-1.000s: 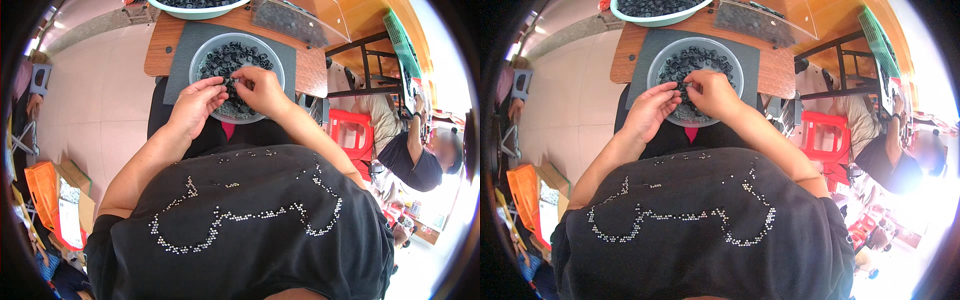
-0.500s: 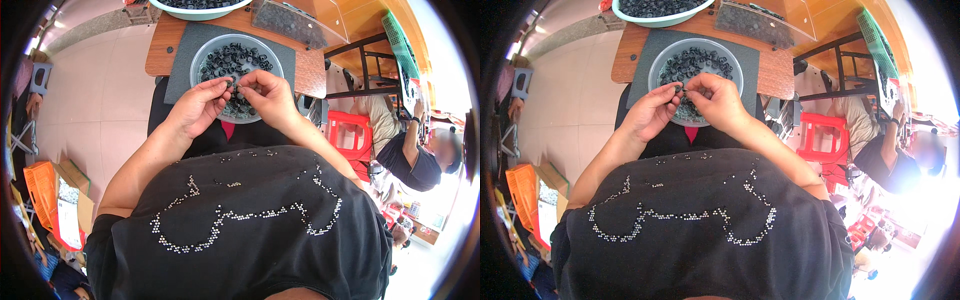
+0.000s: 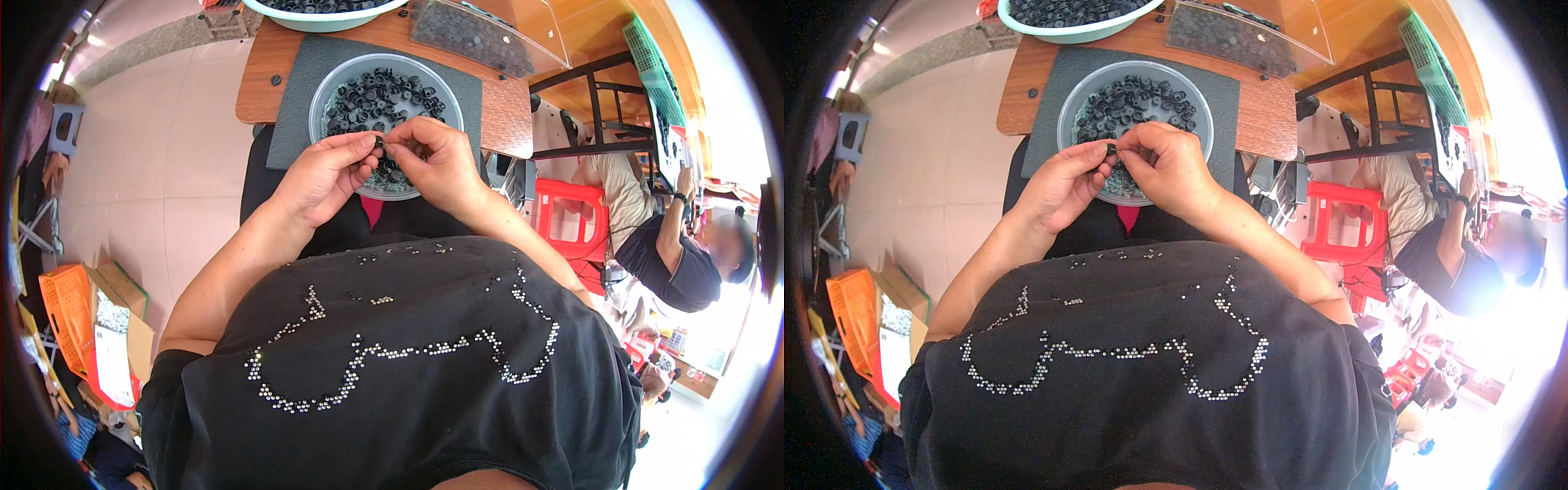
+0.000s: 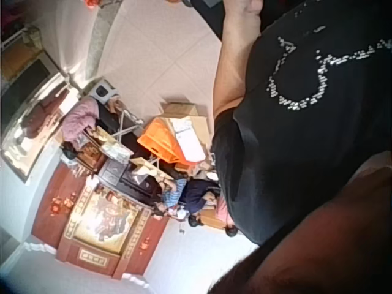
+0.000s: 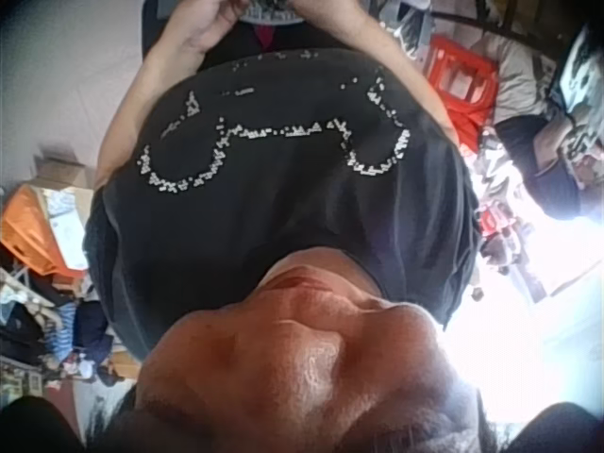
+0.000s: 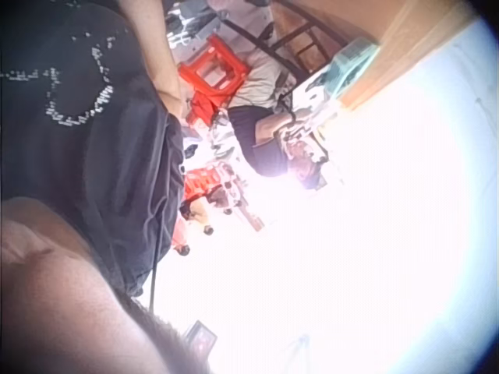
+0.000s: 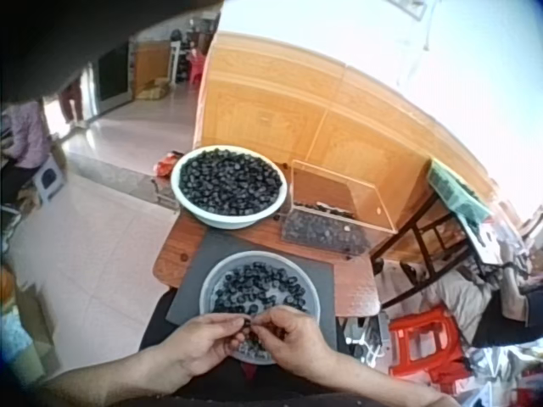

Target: The person repeatedly takes small plastic caps and metal pins from a bowl and assembles them together by inserting the pins into the caps by hand.

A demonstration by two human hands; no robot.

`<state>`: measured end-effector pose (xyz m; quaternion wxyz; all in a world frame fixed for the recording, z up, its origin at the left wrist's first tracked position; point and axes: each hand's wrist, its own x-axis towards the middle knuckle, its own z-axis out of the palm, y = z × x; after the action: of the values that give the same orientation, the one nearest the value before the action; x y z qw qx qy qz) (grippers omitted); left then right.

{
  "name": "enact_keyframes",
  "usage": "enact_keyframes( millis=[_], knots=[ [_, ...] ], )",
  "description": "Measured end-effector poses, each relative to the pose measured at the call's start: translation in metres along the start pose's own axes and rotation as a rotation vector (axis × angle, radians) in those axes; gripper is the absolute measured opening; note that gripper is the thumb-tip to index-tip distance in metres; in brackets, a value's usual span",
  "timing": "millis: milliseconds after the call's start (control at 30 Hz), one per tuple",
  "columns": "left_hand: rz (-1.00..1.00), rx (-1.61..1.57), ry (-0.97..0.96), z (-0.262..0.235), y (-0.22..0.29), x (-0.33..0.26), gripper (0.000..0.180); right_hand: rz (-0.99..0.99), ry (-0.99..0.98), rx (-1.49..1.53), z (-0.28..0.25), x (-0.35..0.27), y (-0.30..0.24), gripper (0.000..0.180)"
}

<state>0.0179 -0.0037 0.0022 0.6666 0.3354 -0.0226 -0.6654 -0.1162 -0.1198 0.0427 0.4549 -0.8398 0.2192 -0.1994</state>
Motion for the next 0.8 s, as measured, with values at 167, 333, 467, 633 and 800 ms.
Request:
enact_keyframes(
  millis=[167, 333, 467, 633, 800],
  knots=[
    [0.005, 0.013, 0.022, 0.0028, 0.0006, -0.002, 0.018, -0.031, -0.012, -0.064, -0.0008, 0.0008, -0.0005, 0.005],
    [0.049, 0.114, 0.042, 0.0004, -0.0053, 0.001, 0.019, -0.216, -0.069, -0.243, -0.0041, 0.0032, -0.0017, 0.004],
    [0.073, 0.195, 0.035, 0.0006, -0.007, 0.0014, 0.018, -0.198, -0.092, -0.238, -0.003, 0.0024, -0.0032, 0.006],
    [0.017, 0.088, -0.002, -0.0003, -0.0066, 0.0008, 0.018, 0.198, -0.103, 0.188, 0.0007, -0.0009, 0.0002, 0.004],
    [-0.021, -0.035, -0.028, -0.0001, -0.0052, 0.0002, 0.017, 0.162, -0.06, 0.307, 0.0018, -0.0023, 0.001, 0.004]
  ],
)
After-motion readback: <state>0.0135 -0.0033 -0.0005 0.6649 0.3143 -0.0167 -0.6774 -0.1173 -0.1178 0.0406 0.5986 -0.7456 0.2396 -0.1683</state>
